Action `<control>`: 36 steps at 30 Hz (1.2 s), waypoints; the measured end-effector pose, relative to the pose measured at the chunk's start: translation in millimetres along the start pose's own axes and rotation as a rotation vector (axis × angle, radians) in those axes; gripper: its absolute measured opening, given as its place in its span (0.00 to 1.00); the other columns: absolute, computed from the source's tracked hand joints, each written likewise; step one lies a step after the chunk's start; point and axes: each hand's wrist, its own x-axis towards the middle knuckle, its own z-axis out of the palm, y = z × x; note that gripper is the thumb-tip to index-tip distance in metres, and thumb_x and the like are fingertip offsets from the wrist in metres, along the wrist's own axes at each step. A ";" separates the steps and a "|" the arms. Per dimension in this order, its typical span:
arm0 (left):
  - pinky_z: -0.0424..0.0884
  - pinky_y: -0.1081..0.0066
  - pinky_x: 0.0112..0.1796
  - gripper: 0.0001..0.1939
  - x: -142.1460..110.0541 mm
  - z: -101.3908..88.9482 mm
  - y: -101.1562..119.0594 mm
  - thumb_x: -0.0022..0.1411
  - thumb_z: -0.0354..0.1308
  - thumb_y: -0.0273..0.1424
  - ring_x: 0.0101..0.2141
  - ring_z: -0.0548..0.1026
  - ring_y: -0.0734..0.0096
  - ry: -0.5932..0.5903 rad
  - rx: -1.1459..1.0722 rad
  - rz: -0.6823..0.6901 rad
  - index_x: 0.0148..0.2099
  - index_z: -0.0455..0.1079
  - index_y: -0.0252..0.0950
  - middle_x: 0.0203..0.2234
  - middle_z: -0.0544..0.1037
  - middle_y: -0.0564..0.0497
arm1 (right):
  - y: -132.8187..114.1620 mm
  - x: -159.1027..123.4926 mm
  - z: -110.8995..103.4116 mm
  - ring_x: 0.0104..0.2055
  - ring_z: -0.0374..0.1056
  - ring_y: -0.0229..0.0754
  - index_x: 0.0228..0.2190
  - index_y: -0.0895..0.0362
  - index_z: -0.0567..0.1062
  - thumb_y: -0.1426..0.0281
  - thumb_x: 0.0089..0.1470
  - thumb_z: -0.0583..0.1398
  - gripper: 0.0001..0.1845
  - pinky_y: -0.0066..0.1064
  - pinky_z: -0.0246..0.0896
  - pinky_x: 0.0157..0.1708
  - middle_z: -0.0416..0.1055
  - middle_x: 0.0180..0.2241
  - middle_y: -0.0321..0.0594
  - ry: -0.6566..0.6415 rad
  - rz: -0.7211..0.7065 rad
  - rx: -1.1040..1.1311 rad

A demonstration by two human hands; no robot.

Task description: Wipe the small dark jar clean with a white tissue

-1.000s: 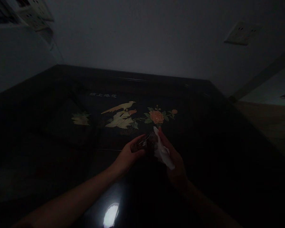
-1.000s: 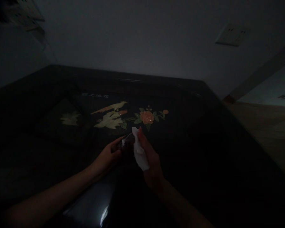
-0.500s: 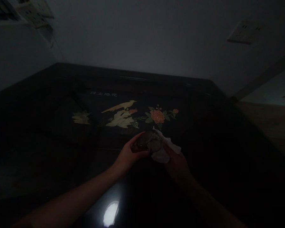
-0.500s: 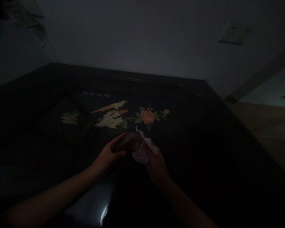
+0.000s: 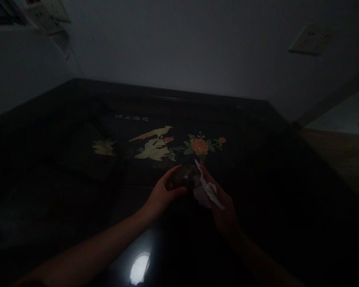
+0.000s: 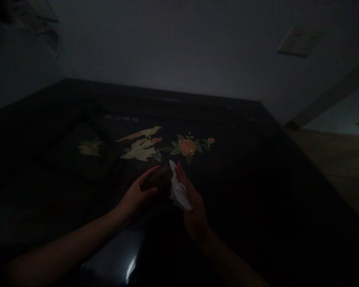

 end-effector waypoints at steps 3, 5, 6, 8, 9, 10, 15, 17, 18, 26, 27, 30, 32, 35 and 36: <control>0.64 0.60 0.55 0.37 -0.2 -0.1 -0.7 0.41 0.73 0.30 0.53 0.72 0.52 0.000 -0.030 -0.002 0.56 0.69 0.36 0.53 0.75 0.41 | 4.1 -2.4 -1.5 0.68 0.48 0.47 0.63 0.45 0.56 0.66 0.64 0.49 0.26 0.46 0.47 0.65 0.49 0.67 0.34 -0.083 -0.228 -0.206; 0.63 0.61 0.56 0.36 -0.5 0.7 0.1 0.41 0.73 0.30 0.55 0.70 0.52 0.003 -0.049 -0.005 0.55 0.69 0.35 0.54 0.74 0.41 | 5.4 -1.9 -2.3 0.69 0.44 0.46 0.64 0.46 0.51 0.69 0.64 0.49 0.29 0.44 0.46 0.66 0.44 0.68 0.33 -0.141 -0.362 -0.364; 0.63 0.61 0.56 0.37 -0.7 1.2 0.8 0.41 0.73 0.31 0.55 0.70 0.53 0.007 -0.050 -0.008 0.55 0.69 0.35 0.54 0.74 0.41 | 5.3 -1.1 -2.5 0.69 0.42 0.46 0.65 0.46 0.50 0.71 0.64 0.48 0.30 0.44 0.46 0.66 0.42 0.68 0.33 -0.166 -0.427 -0.434; 0.64 0.62 0.55 0.37 -1.3 2.3 2.1 0.42 0.73 0.31 0.55 0.70 0.53 0.023 -0.031 -0.029 0.56 0.69 0.34 0.53 0.74 0.41 | 3.5 0.7 -2.3 0.69 0.40 0.46 0.65 0.47 0.47 0.74 0.64 0.47 0.31 0.47 0.44 0.66 0.42 0.68 0.33 -0.203 -0.546 -0.548; 0.65 0.62 0.54 0.37 -1.7 2.8 2.7 0.42 0.73 0.31 0.54 0.71 0.53 0.033 -0.015 -0.040 0.56 0.68 0.34 0.52 0.75 0.41 | 2.0 1.6 -1.9 0.69 0.40 0.47 0.65 0.48 0.47 0.76 0.64 0.47 0.31 0.48 0.44 0.66 0.42 0.68 0.35 -0.210 -0.592 -0.593; 0.66 0.62 0.53 0.38 -2.0 3.1 3.0 0.42 0.73 0.32 0.53 0.72 0.53 0.044 0.000 -0.047 0.56 0.68 0.34 0.51 0.76 0.41 | 0.5 2.5 -1.4 0.69 0.40 0.48 0.65 0.49 0.46 0.76 0.64 0.47 0.32 0.50 0.44 0.66 0.44 0.68 0.37 -0.212 -0.631 -0.629; 0.69 0.63 0.49 0.38 -2.7 2.1 1.1 0.44 0.72 0.35 0.48 0.76 0.55 0.043 0.021 -0.090 0.57 0.67 0.33 0.46 0.79 0.42 | -1.9 3.6 2.6 0.69 0.38 0.48 0.66 0.54 0.44 0.79 0.63 0.47 0.33 0.51 0.43 0.66 0.51 0.65 0.43 -0.253 -0.727 -0.747; 0.69 0.63 0.49 0.37 -2.2 0.5 -0.7 0.45 0.72 0.36 0.47 0.76 0.55 0.023 0.015 -0.100 0.57 0.68 0.33 0.44 0.80 0.42 | 1.5 2.1 3.9 0.70 0.35 0.47 0.66 0.54 0.42 0.78 0.63 0.47 0.34 0.51 0.41 0.66 0.49 0.66 0.42 -0.266 -0.709 -0.753; 0.69 0.63 0.49 0.36 -1.9 -0.3 -1.4 0.45 0.72 0.36 0.47 0.76 0.55 0.010 0.012 -0.095 0.56 0.69 0.33 0.44 0.80 0.42 | 3.9 1.0 4.5 0.70 0.33 0.47 0.66 0.53 0.42 0.78 0.63 0.47 0.34 0.51 0.41 0.67 0.47 0.67 0.40 -0.257 -0.692 -0.735; 0.61 0.60 0.57 0.38 -5.1 0.3 3.0 0.38 0.75 0.34 0.57 0.68 0.49 -0.092 -0.045 -0.050 0.54 0.71 0.34 0.54 0.73 0.40 | 5.4 -6.4 8.2 0.69 0.43 0.46 0.65 0.44 0.48 0.63 0.65 0.47 0.29 0.46 0.47 0.65 0.45 0.68 0.32 -0.035 -0.268 -0.301; 0.62 0.59 0.57 0.38 -5.9 1.1 3.9 0.38 0.75 0.33 0.57 0.68 0.49 -0.093 -0.051 -0.061 0.54 0.71 0.35 0.55 0.73 0.40 | 2.7 -5.7 9.0 0.68 0.47 0.46 0.65 0.45 0.51 0.61 0.65 0.48 0.28 0.45 0.49 0.64 0.50 0.67 0.33 0.005 -0.178 -0.219; 0.64 0.59 0.55 0.39 -7.0 2.1 4.5 0.38 0.75 0.33 0.56 0.69 0.48 -0.084 -0.057 -0.072 0.55 0.70 0.36 0.55 0.73 0.40 | -3.8 -1.9 11.8 0.63 0.58 0.47 0.60 0.47 0.63 0.57 0.62 0.52 0.26 0.44 0.53 0.62 0.65 0.60 0.38 0.076 0.050 -0.040; 0.64 0.59 0.55 0.39 -6.9 1.7 3.9 0.38 0.75 0.33 0.56 0.69 0.48 -0.074 -0.048 -0.068 0.56 0.69 0.35 0.55 0.72 0.40 | -5.3 0.6 12.9 0.61 0.62 0.50 0.55 0.49 0.70 0.54 0.59 0.56 0.25 0.45 0.54 0.61 0.70 0.56 0.41 0.092 0.133 0.033; 0.65 0.60 0.54 0.41 -6.4 0.7 3.3 0.39 0.74 0.34 0.56 0.69 0.48 -0.077 -0.030 -0.069 0.57 0.68 0.35 0.56 0.72 0.39 | -5.2 2.5 13.5 0.58 0.66 0.52 0.52 0.51 0.73 0.53 0.56 0.59 0.25 0.48 0.54 0.61 0.73 0.53 0.42 0.124 0.209 0.094; 0.65 0.60 0.54 0.41 -6.2 0.4 3.2 0.39 0.74 0.35 0.56 0.69 0.48 -0.080 -0.026 -0.066 0.57 0.68 0.35 0.56 0.71 0.38 | -5.1 2.7 13.3 0.58 0.66 0.52 0.52 0.51 0.73 0.54 0.56 0.59 0.25 0.48 0.54 0.61 0.73 0.53 0.42 0.132 0.215 0.097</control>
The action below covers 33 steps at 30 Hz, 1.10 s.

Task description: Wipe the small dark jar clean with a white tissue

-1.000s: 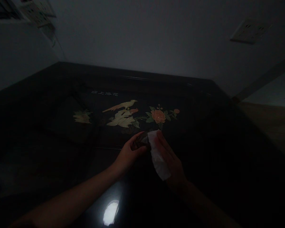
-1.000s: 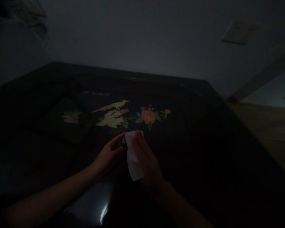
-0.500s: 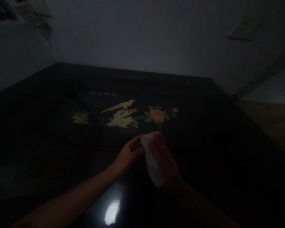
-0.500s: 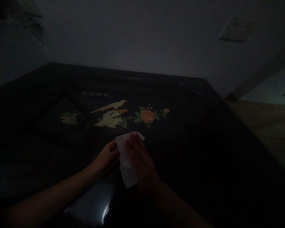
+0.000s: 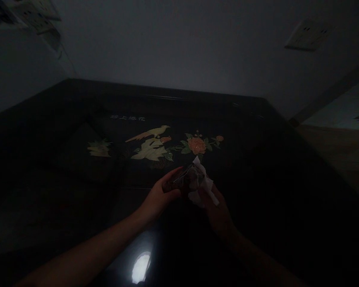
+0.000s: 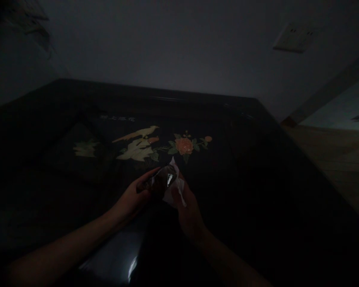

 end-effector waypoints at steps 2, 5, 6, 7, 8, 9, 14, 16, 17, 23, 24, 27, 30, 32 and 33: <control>0.65 0.59 0.55 0.41 0.4 -0.6 -0.2 0.38 0.75 0.35 0.56 0.69 0.48 -0.004 0.009 0.009 0.56 0.69 0.35 0.56 0.71 0.39 | 0.0 -0.1 -1.3 0.59 0.65 0.52 0.53 0.50 0.72 0.54 0.57 0.58 0.25 0.48 0.55 0.61 0.73 0.53 0.41 -0.003 -0.029 -0.014; 0.64 0.59 0.56 0.40 1.6 -1.6 -1.3 0.38 0.75 0.33 0.56 0.69 0.48 -0.005 0.009 0.018 0.56 0.69 0.35 0.56 0.72 0.39 | 2.2 0.5 -6.7 0.63 0.59 0.49 0.59 0.47 0.65 0.59 0.62 0.53 0.25 0.47 0.53 0.62 0.66 0.59 0.38 -0.065 -0.158 -0.096; 0.63 0.59 0.56 0.39 2.1 -1.8 -1.9 0.39 0.75 0.33 0.56 0.69 0.48 -0.006 0.001 0.018 0.56 0.69 0.35 0.55 0.73 0.39 | 3.6 1.1 -9.2 0.65 0.56 0.48 0.61 0.46 0.61 0.61 0.63 0.51 0.25 0.47 0.52 0.63 0.61 0.62 0.36 -0.101 -0.226 -0.143; 0.63 0.59 0.56 0.39 2.6 -2.0 -2.4 0.40 0.74 0.33 0.55 0.70 0.49 -0.006 -0.008 0.018 0.56 0.69 0.35 0.54 0.74 0.39 | 5.1 1.8 -11.7 0.66 0.52 0.47 0.63 0.45 0.57 0.63 0.64 0.50 0.26 0.47 0.49 0.64 0.56 0.65 0.33 -0.134 -0.310 -0.202; 0.64 0.59 0.55 0.38 3.0 -2.0 -2.8 0.40 0.74 0.33 0.55 0.70 0.49 -0.002 -0.015 0.021 0.56 0.69 0.35 0.53 0.74 0.39 | 6.5 2.5 -14.0 0.67 0.49 0.46 0.64 0.43 0.54 0.65 0.64 0.49 0.27 0.46 0.47 0.65 0.51 0.66 0.31 -0.174 -0.392 -0.274; 0.64 0.59 0.55 0.38 3.4 -1.8 -3.0 0.40 0.74 0.34 0.55 0.70 0.50 0.004 -0.018 0.024 0.56 0.69 0.34 0.53 0.74 0.39 | 7.6 3.2 -15.9 0.68 0.46 0.45 0.64 0.43 0.50 0.67 0.64 0.49 0.29 0.45 0.47 0.66 0.47 0.67 0.29 -0.208 -0.468 -0.349; 0.65 0.61 0.54 0.39 3.7 1.1 -1.5 0.40 0.74 0.35 0.55 0.70 0.51 0.048 -0.002 0.015 0.56 0.69 0.34 0.53 0.75 0.39 | 6.7 4.6 -17.2 0.69 0.39 0.46 0.66 0.46 0.43 0.76 0.63 0.48 0.34 0.47 0.46 0.66 0.39 0.68 0.31 -0.262 -0.780 -0.633; 0.67 0.62 0.52 0.38 3.5 2.0 -0.8 0.41 0.74 0.34 0.53 0.72 0.52 0.093 0.019 0.001 0.56 0.69 0.34 0.50 0.77 0.40 | 4.6 4.8 -16.1 0.69 0.39 0.47 0.66 0.49 0.44 0.76 0.63 0.48 0.33 0.49 0.46 0.66 0.44 0.68 0.36 -0.296 -0.860 -0.684; 0.68 0.62 0.52 0.37 3.4 2.2 -0.6 0.41 0.73 0.33 0.52 0.73 0.53 0.118 0.031 -0.003 0.56 0.69 0.34 0.49 0.78 0.41 | 3.2 5.0 -15.8 0.69 0.39 0.47 0.66 0.50 0.45 0.76 0.63 0.47 0.33 0.50 0.45 0.66 0.47 0.67 0.38 -0.310 -0.891 -0.701; 0.68 0.61 0.53 0.36 3.7 0.6 0.0 0.42 0.72 0.28 0.53 0.72 0.52 0.115 0.148 0.035 0.55 0.69 0.36 0.51 0.76 0.42 | -4.4 5.2 -16.9 0.69 0.41 0.47 0.65 0.50 0.45 0.76 0.64 0.46 0.31 0.51 0.42 0.66 0.53 0.65 0.39 -0.351 -0.940 -0.798; 0.67 0.61 0.53 0.35 3.6 0.5 0.3 0.41 0.71 0.27 0.53 0.72 0.52 0.103 0.182 0.050 0.55 0.69 0.36 0.51 0.76 0.43 | -5.1 4.7 -16.6 0.69 0.42 0.47 0.65 0.50 0.45 0.76 0.64 0.47 0.31 0.51 0.41 0.66 0.53 0.65 0.39 -0.354 -0.939 -0.805; 0.69 0.62 0.52 0.35 3.0 1.3 2.0 0.41 0.70 0.24 0.54 0.72 0.52 0.076 0.252 0.076 0.54 0.69 0.36 0.53 0.75 0.43 | -5.7 2.9 -14.4 0.69 0.42 0.46 0.65 0.51 0.45 0.78 0.64 0.48 0.32 0.50 0.40 0.67 0.54 0.65 0.40 -0.345 -0.937 -0.823; 0.70 0.62 0.50 0.35 2.4 3.1 3.7 0.42 0.69 0.23 0.53 0.73 0.51 0.073 0.250 0.053 0.55 0.68 0.37 0.54 0.74 0.43 | -5.3 2.2 -12.8 0.68 0.43 0.45 0.65 0.50 0.46 0.78 0.64 0.47 0.32 0.49 0.41 0.67 0.54 0.65 0.40 -0.330 -0.923 -0.820; 0.70 0.61 0.50 0.36 2.5 3.5 3.8 0.40 0.69 0.23 0.52 0.73 0.51 0.083 0.234 0.030 0.55 0.68 0.37 0.54 0.74 0.43 | -5.1 2.4 -13.3 0.68 0.44 0.45 0.65 0.49 0.47 0.78 0.64 0.46 0.31 0.48 0.42 0.67 0.53 0.65 0.38 -0.327 -0.909 -0.785; 0.70 0.61 0.50 0.37 2.8 3.3 3.5 0.40 0.70 0.23 0.52 0.73 0.51 0.089 0.222 0.020 0.56 0.68 0.37 0.54 0.74 0.43 | -5.2 2.6 -14.0 0.69 0.44 0.45 0.65 0.49 0.47 0.77 0.64 0.46 0.31 0.48 0.43 0.67 0.52 0.66 0.37 -0.326 -0.896 -0.757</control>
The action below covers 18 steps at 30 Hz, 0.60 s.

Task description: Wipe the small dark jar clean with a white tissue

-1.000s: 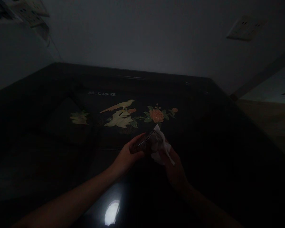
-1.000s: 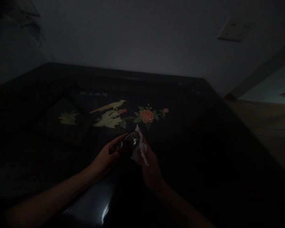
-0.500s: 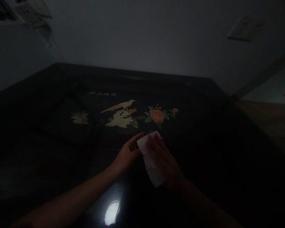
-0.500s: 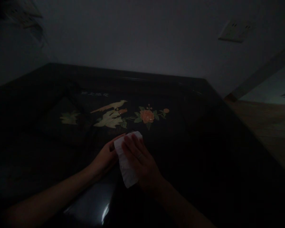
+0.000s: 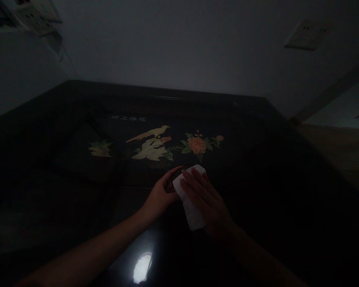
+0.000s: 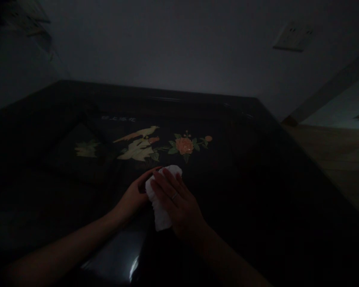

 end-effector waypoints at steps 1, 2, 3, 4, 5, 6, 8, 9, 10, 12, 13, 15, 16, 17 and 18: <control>0.70 0.61 0.50 0.37 0.4 -0.2 -0.7 0.40 0.70 0.23 0.52 0.73 0.51 0.003 -0.018 -0.007 0.56 0.68 0.37 0.53 0.74 0.43 | 0.5 -0.3 -0.9 0.69 0.43 0.45 0.65 0.49 0.48 0.76 0.64 0.46 0.31 0.48 0.43 0.66 0.50 0.66 0.36 0.012 0.016 0.033; 0.69 0.61 0.51 0.37 0.8 -0.6 -1.6 0.41 0.70 0.24 0.52 0.73 0.51 -0.001 -0.042 -0.009 0.56 0.68 0.37 0.53 0.75 0.43 | 1.0 -0.5 -1.9 0.69 0.43 0.45 0.65 0.49 0.49 0.75 0.64 0.46 0.30 0.47 0.44 0.66 0.49 0.67 0.35 0.025 0.048 0.074; 0.69 0.62 0.51 0.37 1.2 -1.1 -2.7 0.41 0.70 0.24 0.53 0.72 0.52 -0.010 -0.069 -0.005 0.56 0.68 0.37 0.53 0.75 0.43 | 1.4 -0.7 -3.2 0.69 0.44 0.45 0.65 0.49 0.50 0.74 0.64 0.46 0.30 0.46 0.45 0.66 0.48 0.67 0.34 0.041 0.093 0.125; 0.68 0.62 0.52 0.37 1.4 -1.6 -3.7 0.42 0.70 0.24 0.52 0.72 0.53 -0.027 -0.098 0.002 0.56 0.68 0.37 0.53 0.75 0.43 | 1.7 -0.8 -4.5 0.68 0.45 0.46 0.64 0.48 0.52 0.72 0.64 0.47 0.29 0.45 0.47 0.66 0.48 0.67 0.34 0.062 0.149 0.186; 0.68 0.62 0.52 0.36 1.6 -2.1 -4.6 0.42 0.70 0.25 0.52 0.73 0.53 -0.045 -0.127 0.012 0.57 0.68 0.37 0.52 0.75 0.43 | 2.0 -0.7 -5.8 0.68 0.48 0.46 0.64 0.48 0.54 0.71 0.63 0.47 0.28 0.44 0.49 0.65 0.49 0.67 0.34 0.089 0.213 0.256; 0.68 0.62 0.52 0.36 1.6 -2.4 -5.3 0.42 0.70 0.25 0.52 0.73 0.53 -0.062 -0.151 0.019 0.57 0.68 0.36 0.52 0.75 0.43 | 2.2 -0.4 -6.8 0.67 0.51 0.46 0.63 0.48 0.56 0.69 0.63 0.48 0.28 0.43 0.50 0.64 0.52 0.66 0.34 0.117 0.281 0.331; 0.67 0.62 0.53 0.37 1.3 -2.9 -5.7 0.43 0.71 0.27 0.52 0.73 0.53 -0.084 -0.177 0.018 0.57 0.68 0.35 0.52 0.75 0.42 | 3.0 0.6 -7.6 0.65 0.56 0.46 0.61 0.48 0.62 0.68 0.61 0.49 0.27 0.42 0.52 0.63 0.58 0.64 0.35 0.170 0.427 0.485; 0.66 0.62 0.53 0.37 1.1 -3.0 -5.6 0.43 0.71 0.27 0.52 0.73 0.53 -0.088 -0.180 0.013 0.57 0.68 0.35 0.52 0.75 0.41 | 3.8 1.1 -7.2 0.64 0.58 0.47 0.60 0.48 0.64 0.68 0.60 0.51 0.26 0.43 0.53 0.63 0.61 0.62 0.36 0.186 0.500 0.560; 0.66 0.62 0.53 0.37 0.8 -3.1 -5.3 0.43 0.71 0.28 0.53 0.72 0.53 -0.090 -0.178 0.007 0.57 0.67 0.35 0.52 0.75 0.41 | 4.9 1.6 -6.2 0.62 0.60 0.48 0.58 0.48 0.66 0.69 0.58 0.53 0.26 0.44 0.54 0.62 0.64 0.61 0.36 0.201 0.575 0.631; 0.66 0.62 0.54 0.37 0.4 -3.4 -4.5 0.42 0.71 0.28 0.54 0.72 0.53 -0.093 -0.160 0.006 0.57 0.68 0.35 0.53 0.75 0.42 | 8.0 2.1 -2.8 0.60 0.64 0.50 0.55 0.50 0.71 0.69 0.54 0.56 0.26 0.45 0.57 0.60 0.69 0.57 0.38 0.234 0.720 0.754; 0.66 0.63 0.54 0.37 0.3 -3.5 -4.0 0.41 0.71 0.28 0.54 0.71 0.52 -0.094 -0.147 0.009 0.57 0.68 0.35 0.53 0.75 0.42 | 9.7 2.3 -0.8 0.58 0.66 0.51 0.53 0.51 0.73 0.69 0.53 0.57 0.24 0.46 0.59 0.58 0.72 0.55 0.39 0.261 0.788 0.795; 0.66 0.63 0.53 0.38 0.3 -3.9 -3.2 0.39 0.71 0.27 0.54 0.71 0.52 -0.101 -0.121 0.010 0.56 0.68 0.34 0.53 0.75 0.42 | 12.3 2.8 2.2 0.55 0.68 0.53 0.48 0.53 0.76 0.67 0.52 0.59 0.21 0.46 0.62 0.55 0.75 0.51 0.41 0.309 0.894 0.829; 0.67 0.63 0.53 0.38 0.3 -3.9 -2.8 0.39 0.70 0.26 0.54 0.71 0.51 -0.108 -0.113 0.010 0.56 0.68 0.34 0.53 0.75 0.42 | 12.9 3.4 2.7 0.55 0.69 0.53 0.47 0.54 0.77 0.66 0.52 0.59 0.20 0.46 0.63 0.54 0.75 0.50 0.42 0.317 0.927 0.825; 0.67 0.63 0.52 0.38 0.3 -3.8 -2.4 0.38 0.70 0.26 0.54 0.71 0.51 -0.114 -0.108 0.008 0.55 0.68 0.34 0.53 0.75 0.42 | 12.8 4.1 2.4 0.55 0.69 0.53 0.47 0.55 0.77 0.66 0.52 0.59 0.20 0.45 0.65 0.53 0.75 0.50 0.42 0.306 0.934 0.821; 0.67 0.63 0.52 0.38 0.2 -3.6 -2.0 0.38 0.70 0.26 0.54 0.71 0.50 -0.119 -0.105 0.005 0.55 0.68 0.34 0.53 0.75 0.42 | 12.1 4.8 1.2 0.55 0.69 0.53 0.48 0.55 0.77 0.66 0.52 0.59 0.20 0.44 0.66 0.52 0.75 0.50 0.42 0.291 0.922 0.815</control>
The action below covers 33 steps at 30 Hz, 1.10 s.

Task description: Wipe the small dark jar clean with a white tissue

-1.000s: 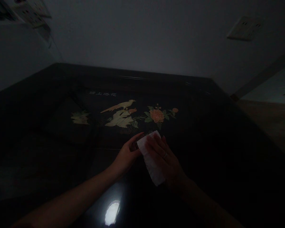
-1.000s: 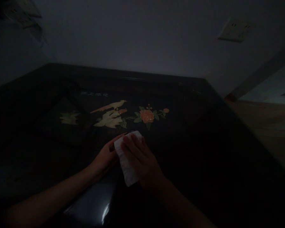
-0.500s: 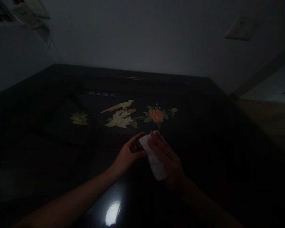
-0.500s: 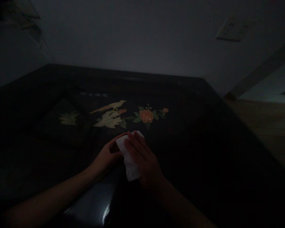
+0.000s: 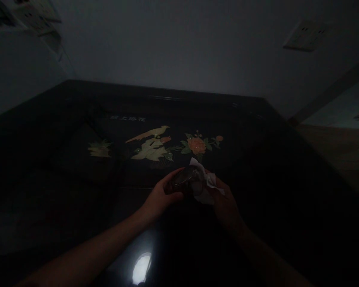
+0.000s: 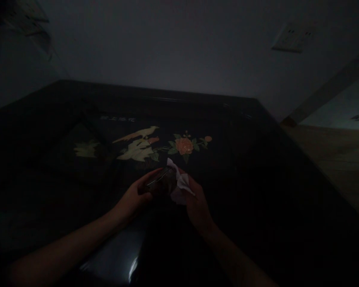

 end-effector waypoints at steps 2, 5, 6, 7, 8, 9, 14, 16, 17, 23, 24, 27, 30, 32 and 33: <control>0.67 0.62 0.53 0.38 -0.2 0.7 0.5 0.38 0.69 0.25 0.54 0.71 0.50 0.001 0.003 0.000 0.55 0.68 0.33 0.52 0.75 0.41 | -4.3 -1.6 -1.1 0.55 0.69 0.51 0.50 0.54 0.75 0.68 0.54 0.57 0.22 0.43 0.66 0.52 0.75 0.51 0.41 -0.053 -0.079 -0.044; 0.66 0.62 0.54 0.38 -0.5 1.6 0.1 0.39 0.69 0.25 0.54 0.72 0.51 0.006 -0.007 -0.004 0.56 0.68 0.34 0.52 0.75 0.41 | -8.2 -5.0 -5.2 0.58 0.67 0.48 0.55 0.51 0.71 0.70 0.56 0.54 0.25 0.43 0.62 0.57 0.70 0.56 0.38 -0.114 -0.308 -0.206; 0.66 0.62 0.54 0.38 -0.5 1.5 -0.5 0.39 0.69 0.25 0.53 0.72 0.52 0.007 -0.012 -0.005 0.56 0.68 0.34 0.52 0.75 0.42 | -8.1 -5.9 -6.8 0.60 0.64 0.47 0.57 0.51 0.68 0.70 0.57 0.53 0.26 0.43 0.60 0.59 0.68 0.58 0.38 -0.134 -0.391 -0.276; 0.66 0.62 0.53 0.38 -0.3 1.3 -1.3 0.40 0.70 0.25 0.53 0.72 0.52 0.009 -0.019 -0.006 0.56 0.68 0.34 0.52 0.76 0.42 | -7.4 -6.7 -8.1 0.61 0.62 0.46 0.59 0.50 0.65 0.71 0.59 0.51 0.26 0.42 0.58 0.60 0.64 0.60 0.38 -0.155 -0.468 -0.345; 0.67 0.62 0.53 0.37 -0.1 0.9 -2.3 0.40 0.70 0.25 0.53 0.72 0.52 0.014 -0.023 -0.008 0.56 0.68 0.34 0.52 0.76 0.42 | -6.3 -7.3 -9.1 0.63 0.59 0.45 0.61 0.50 0.62 0.72 0.60 0.50 0.27 0.42 0.56 0.62 0.61 0.63 0.37 -0.175 -0.537 -0.407; 0.67 0.62 0.53 0.37 0.2 0.4 -3.3 0.41 0.70 0.25 0.53 0.72 0.52 0.020 -0.026 -0.007 0.56 0.68 0.34 0.52 0.76 0.42 | -5.0 -7.9 -9.4 0.65 0.56 0.44 0.62 0.49 0.59 0.73 0.61 0.49 0.28 0.41 0.54 0.63 0.57 0.64 0.36 -0.197 -0.603 -0.466; 0.68 0.61 0.52 0.36 2.1 -2.0 -6.6 0.43 0.70 0.27 0.51 0.73 0.52 0.059 0.003 0.006 0.57 0.68 0.34 0.50 0.77 0.41 | -0.5 -12.1 -3.1 0.69 0.43 0.46 0.65 0.53 0.50 0.75 0.64 0.45 0.29 0.48 0.46 0.66 0.49 0.67 0.39 -0.249 -0.895 -0.724; 0.67 0.60 0.52 0.36 2.2 -2.4 -6.6 0.44 0.70 0.27 0.52 0.73 0.52 0.083 0.040 -0.001 0.57 0.68 0.34 0.51 0.76 0.41 | 0.3 -14.2 0.8 0.70 0.40 0.48 0.66 0.56 0.48 0.74 0.65 0.44 0.29 0.51 0.42 0.66 0.50 0.67 0.42 -0.272 -0.973 -0.807; 0.67 0.59 0.53 0.36 2.0 -2.5 -6.5 0.43 0.70 0.27 0.53 0.72 0.51 0.093 0.055 -0.006 0.57 0.68 0.35 0.51 0.76 0.42 | 0.5 -15.0 2.4 0.70 0.39 0.47 0.66 0.57 0.47 0.74 0.65 0.44 0.29 0.51 0.40 0.67 0.51 0.66 0.43 -0.289 -0.998 -0.841; 0.67 0.58 0.53 0.36 1.3 0.3 -5.5 0.43 0.71 0.29 0.52 0.73 0.51 0.126 0.026 -0.036 0.57 0.68 0.36 0.50 0.77 0.42 | 1.0 -14.2 3.3 0.69 0.41 0.45 0.66 0.55 0.47 0.77 0.64 0.45 0.30 0.48 0.41 0.67 0.53 0.66 0.42 -0.282 -0.976 -0.859; 0.67 0.59 0.52 0.36 1.4 0.9 -5.5 0.43 0.71 0.30 0.51 0.73 0.52 0.126 0.009 -0.030 0.56 0.69 0.36 0.50 0.77 0.42 | 1.1 -13.5 2.2 0.70 0.41 0.45 0.66 0.54 0.47 0.77 0.64 0.45 0.31 0.48 0.42 0.67 0.52 0.66 0.41 -0.271 -0.955 -0.835; 0.67 0.62 0.52 0.35 1.9 1.1 -6.1 0.42 0.72 0.31 0.52 0.73 0.53 0.094 -0.045 -0.001 0.55 0.70 0.35 0.50 0.77 0.42 | 1.3 -11.7 -1.7 0.69 0.42 0.45 0.65 0.50 0.49 0.76 0.63 0.47 0.31 0.47 0.45 0.66 0.48 0.67 0.37 -0.255 -0.831 -0.715; 0.67 0.62 0.52 0.36 2.3 -0.6 -6.4 0.41 0.73 0.31 0.51 0.74 0.54 0.061 -0.072 0.017 0.55 0.70 0.35 0.51 0.76 0.41 | 1.2 -10.5 -3.7 0.67 0.50 0.46 0.64 0.48 0.55 0.69 0.63 0.49 0.28 0.45 0.49 0.65 0.52 0.66 0.37 -0.215 -0.631 -0.510; 0.67 0.62 0.52 0.38 2.0 -1.5 -5.8 0.41 0.73 0.31 0.50 0.74 0.54 0.050 -0.064 0.010 0.56 0.69 0.35 0.51 0.76 0.41 | 0.8 -9.2 -3.2 0.65 0.55 0.47 0.62 0.48 0.60 0.63 0.63 0.52 0.27 0.44 0.51 0.63 0.58 0.64 0.39 -0.175 -0.486 -0.356; 0.67 0.62 0.52 0.38 1.6 -1.7 -5.3 0.41 0.73 0.31 0.50 0.74 0.53 0.048 -0.060 0.003 0.56 0.69 0.35 0.51 0.76 0.41 | 0.6 -8.3 -2.5 0.64 0.57 0.48 0.61 0.49 0.62 0.61 0.62 0.53 0.27 0.44 0.52 0.63 0.61 0.63 0.40 -0.153 -0.409 -0.286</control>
